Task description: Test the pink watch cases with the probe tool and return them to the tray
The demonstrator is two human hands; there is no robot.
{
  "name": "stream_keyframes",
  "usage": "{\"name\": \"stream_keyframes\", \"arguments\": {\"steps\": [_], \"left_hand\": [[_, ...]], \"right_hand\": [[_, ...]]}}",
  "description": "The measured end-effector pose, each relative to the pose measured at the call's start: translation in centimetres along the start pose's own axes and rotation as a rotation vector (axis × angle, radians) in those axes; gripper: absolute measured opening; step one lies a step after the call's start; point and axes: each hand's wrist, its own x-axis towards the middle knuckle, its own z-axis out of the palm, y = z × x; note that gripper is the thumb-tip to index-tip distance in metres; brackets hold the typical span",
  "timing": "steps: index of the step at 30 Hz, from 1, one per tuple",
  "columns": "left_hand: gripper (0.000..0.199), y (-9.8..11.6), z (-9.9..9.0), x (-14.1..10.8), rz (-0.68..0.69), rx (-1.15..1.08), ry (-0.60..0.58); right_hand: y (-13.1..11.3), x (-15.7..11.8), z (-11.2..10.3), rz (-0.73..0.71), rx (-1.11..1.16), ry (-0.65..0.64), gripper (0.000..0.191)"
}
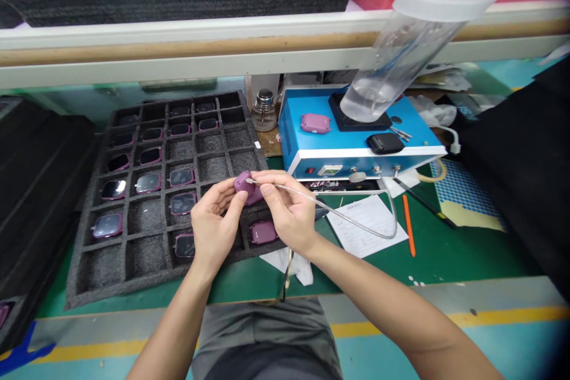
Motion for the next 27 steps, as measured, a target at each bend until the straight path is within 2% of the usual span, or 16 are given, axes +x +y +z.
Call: {"name": "stream_keyframes", "arguments": {"steps": [15,22,25,27], "left_hand": [[0.033,0.3,0.1,0.1,-0.030,0.020,0.003],[0.030,0.6,-0.1,-0.2,-0.037,0.038,-0.007],[0.026,1.3,-0.7,0.8,-0.006,0.195,-0.068],[0.026,1.8,-1.0,2.6,0.094,0.426,-0.150]], "right_hand": [[-0.1,0.0,0.0,0.014,-0.047,0.003,0.013],[0.0,0.0,-0.1,0.000,0.001,-0.006,0.012],[-0.1,-0.3,-0.1,-0.002,-0.003,0.027,0.012],[-0.2,-0.5,-0.1,0.009,-0.007,0.067,0.013]]}}
